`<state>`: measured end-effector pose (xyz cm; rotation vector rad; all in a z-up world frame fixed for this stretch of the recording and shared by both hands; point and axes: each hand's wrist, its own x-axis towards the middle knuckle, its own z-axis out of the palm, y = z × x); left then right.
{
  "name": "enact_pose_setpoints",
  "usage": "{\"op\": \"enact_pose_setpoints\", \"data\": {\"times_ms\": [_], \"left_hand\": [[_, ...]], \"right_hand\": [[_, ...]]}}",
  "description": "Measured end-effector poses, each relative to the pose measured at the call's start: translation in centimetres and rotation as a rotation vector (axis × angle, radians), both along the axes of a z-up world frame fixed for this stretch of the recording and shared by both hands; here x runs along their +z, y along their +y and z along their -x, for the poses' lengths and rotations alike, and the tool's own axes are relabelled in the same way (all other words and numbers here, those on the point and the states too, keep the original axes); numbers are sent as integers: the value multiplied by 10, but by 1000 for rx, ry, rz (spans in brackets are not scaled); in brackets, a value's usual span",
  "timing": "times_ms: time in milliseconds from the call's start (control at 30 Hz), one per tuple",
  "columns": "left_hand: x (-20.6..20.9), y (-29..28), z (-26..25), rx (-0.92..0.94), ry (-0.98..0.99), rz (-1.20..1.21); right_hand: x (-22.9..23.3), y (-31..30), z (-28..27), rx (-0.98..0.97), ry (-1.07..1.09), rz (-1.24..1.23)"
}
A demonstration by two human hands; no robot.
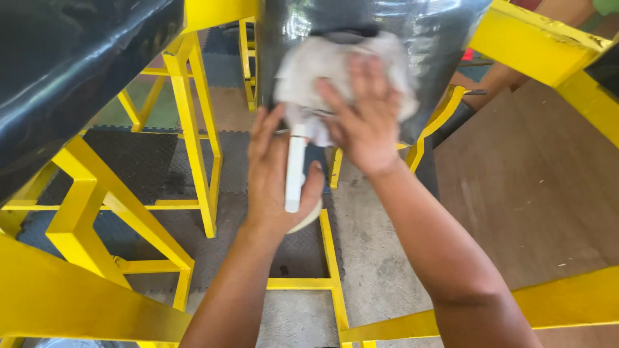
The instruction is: Wiping down and sanitizing gym weight machines using a spray bottle and a cloth.
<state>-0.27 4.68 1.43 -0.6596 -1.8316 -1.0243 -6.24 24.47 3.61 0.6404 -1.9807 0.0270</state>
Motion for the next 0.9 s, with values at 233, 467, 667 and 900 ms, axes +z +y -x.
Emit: {"op": "enact_pose_setpoints", "data": {"times_ms": [233,467,667,900], "left_hand": [[7,31,1,-135,-54,-22],[9,-11,5,63,87,-65],[20,-48,-12,163,21,-48],[12,-46,-19,93,-61,-39]], "right_hand": [[-78,55,3,-127,114,292],[15,-38,14,28,44,-337],[167,-108,3,-66,-515,-309],[185,-121,8,-297,-747,112]]}}
